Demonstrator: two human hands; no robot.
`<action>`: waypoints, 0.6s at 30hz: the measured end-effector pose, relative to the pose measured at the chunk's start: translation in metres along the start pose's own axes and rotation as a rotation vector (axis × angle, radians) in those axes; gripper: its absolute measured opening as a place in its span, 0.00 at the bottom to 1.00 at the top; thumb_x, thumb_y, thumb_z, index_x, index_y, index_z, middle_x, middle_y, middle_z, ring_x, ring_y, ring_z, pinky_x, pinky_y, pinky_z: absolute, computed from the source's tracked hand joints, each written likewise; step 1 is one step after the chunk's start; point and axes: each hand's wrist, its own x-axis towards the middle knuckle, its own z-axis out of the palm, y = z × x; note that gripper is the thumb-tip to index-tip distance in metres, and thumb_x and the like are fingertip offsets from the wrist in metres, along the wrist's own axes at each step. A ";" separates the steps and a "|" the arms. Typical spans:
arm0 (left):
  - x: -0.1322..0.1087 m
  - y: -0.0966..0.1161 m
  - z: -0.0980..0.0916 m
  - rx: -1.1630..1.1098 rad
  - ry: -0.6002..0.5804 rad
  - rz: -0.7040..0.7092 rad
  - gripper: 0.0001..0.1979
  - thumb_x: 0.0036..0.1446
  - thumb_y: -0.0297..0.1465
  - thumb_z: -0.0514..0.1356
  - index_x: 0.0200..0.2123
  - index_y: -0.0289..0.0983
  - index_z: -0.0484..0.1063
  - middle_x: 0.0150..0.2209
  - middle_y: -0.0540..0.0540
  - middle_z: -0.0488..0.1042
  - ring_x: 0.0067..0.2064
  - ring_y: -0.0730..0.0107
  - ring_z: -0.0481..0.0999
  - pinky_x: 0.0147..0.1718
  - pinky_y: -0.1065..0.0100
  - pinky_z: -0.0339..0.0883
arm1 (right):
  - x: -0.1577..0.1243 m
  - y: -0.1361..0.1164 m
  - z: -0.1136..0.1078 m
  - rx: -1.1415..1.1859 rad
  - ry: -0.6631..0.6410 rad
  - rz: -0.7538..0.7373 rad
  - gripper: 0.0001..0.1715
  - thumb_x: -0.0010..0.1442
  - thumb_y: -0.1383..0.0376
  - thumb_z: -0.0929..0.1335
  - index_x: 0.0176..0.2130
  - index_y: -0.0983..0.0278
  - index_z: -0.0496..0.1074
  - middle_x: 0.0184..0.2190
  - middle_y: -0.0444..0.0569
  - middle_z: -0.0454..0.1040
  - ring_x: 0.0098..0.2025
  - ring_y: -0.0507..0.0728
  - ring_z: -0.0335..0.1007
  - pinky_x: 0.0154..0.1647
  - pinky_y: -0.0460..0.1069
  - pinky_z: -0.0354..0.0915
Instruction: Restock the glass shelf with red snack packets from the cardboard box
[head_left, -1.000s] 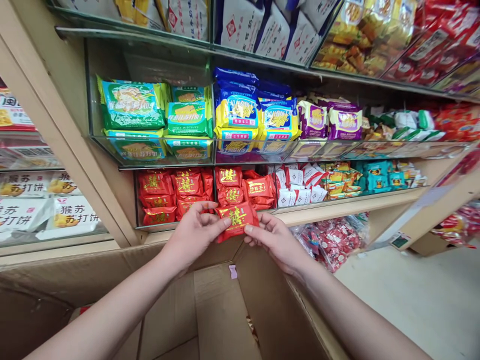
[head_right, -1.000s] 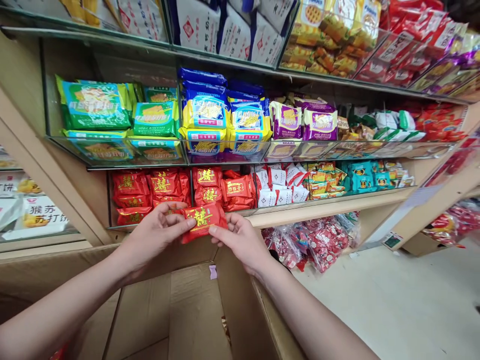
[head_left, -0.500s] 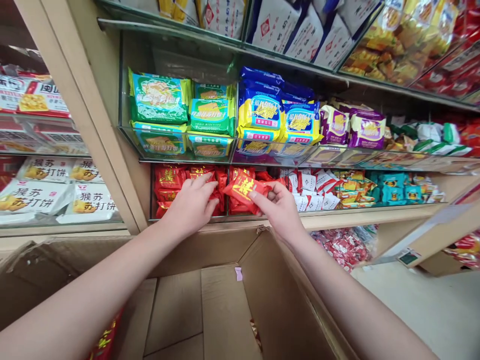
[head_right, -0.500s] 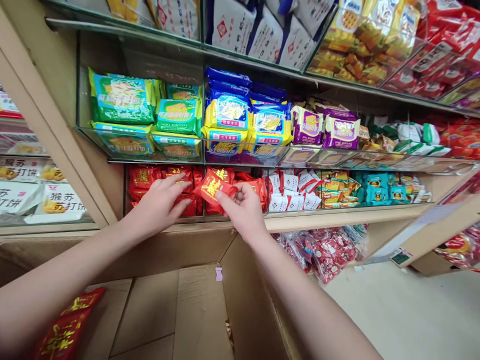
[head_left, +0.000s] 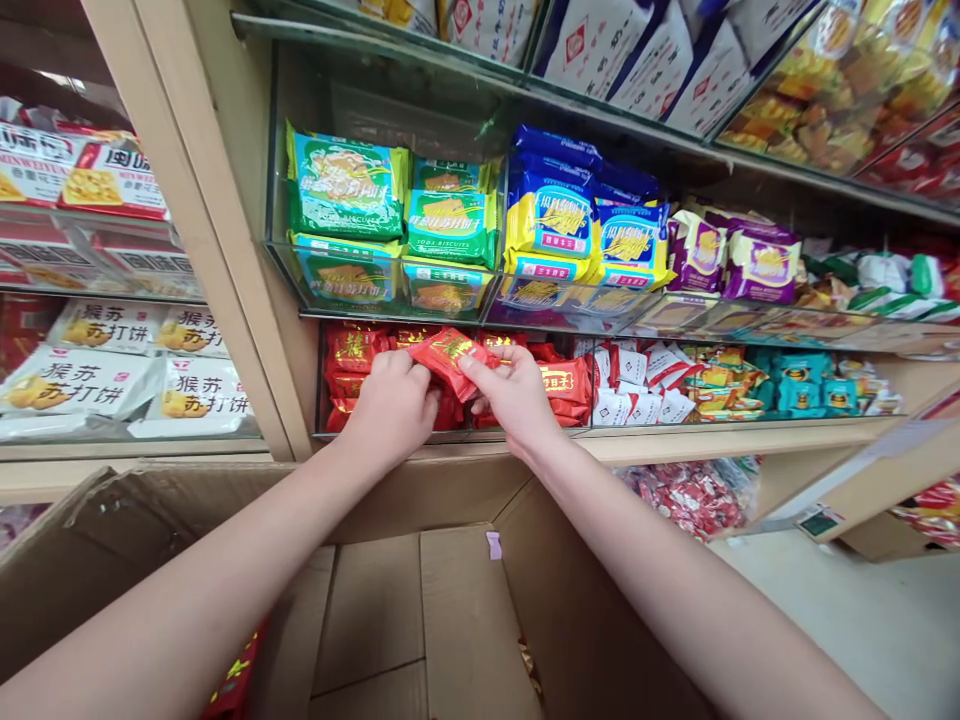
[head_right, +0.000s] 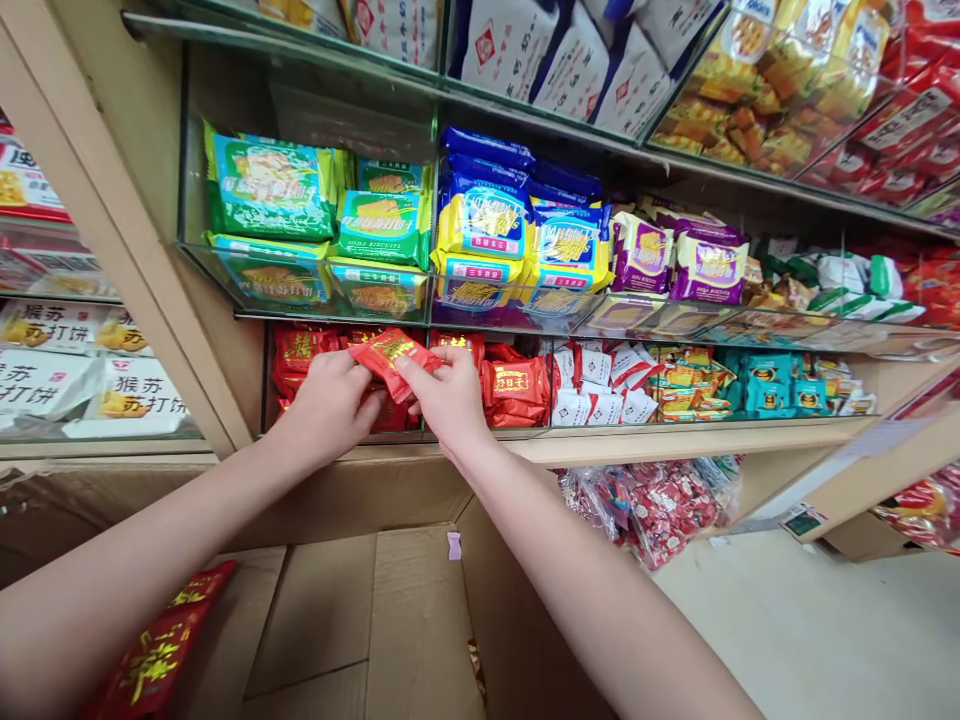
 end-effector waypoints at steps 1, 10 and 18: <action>0.001 -0.001 -0.002 -0.044 0.023 -0.042 0.05 0.41 0.28 0.58 0.27 0.37 0.68 0.38 0.40 0.70 0.50 0.50 0.62 0.50 0.52 0.52 | 0.000 0.001 0.003 -0.020 0.001 0.005 0.22 0.43 0.61 0.71 0.34 0.62 0.56 0.17 0.36 0.67 0.14 0.46 0.61 0.11 0.40 0.60; 0.006 0.004 -0.025 -0.712 0.247 -0.442 0.11 0.42 0.27 0.58 0.31 0.37 0.59 0.21 0.52 0.68 0.18 0.74 0.70 0.16 0.74 0.61 | 0.007 0.012 0.027 -0.259 -0.181 -0.113 0.20 0.47 0.58 0.68 0.38 0.63 0.58 0.25 0.42 0.67 0.20 0.48 0.64 0.19 0.44 0.64; 0.014 0.000 -0.029 -0.970 0.517 -0.422 0.08 0.46 0.24 0.57 0.27 0.38 0.58 0.23 0.55 0.67 0.21 0.82 0.69 0.26 0.74 0.67 | -0.001 0.016 0.046 -1.089 -0.387 -0.847 0.15 0.59 0.69 0.56 0.44 0.65 0.65 0.52 0.55 0.57 0.54 0.58 0.53 0.50 0.53 0.56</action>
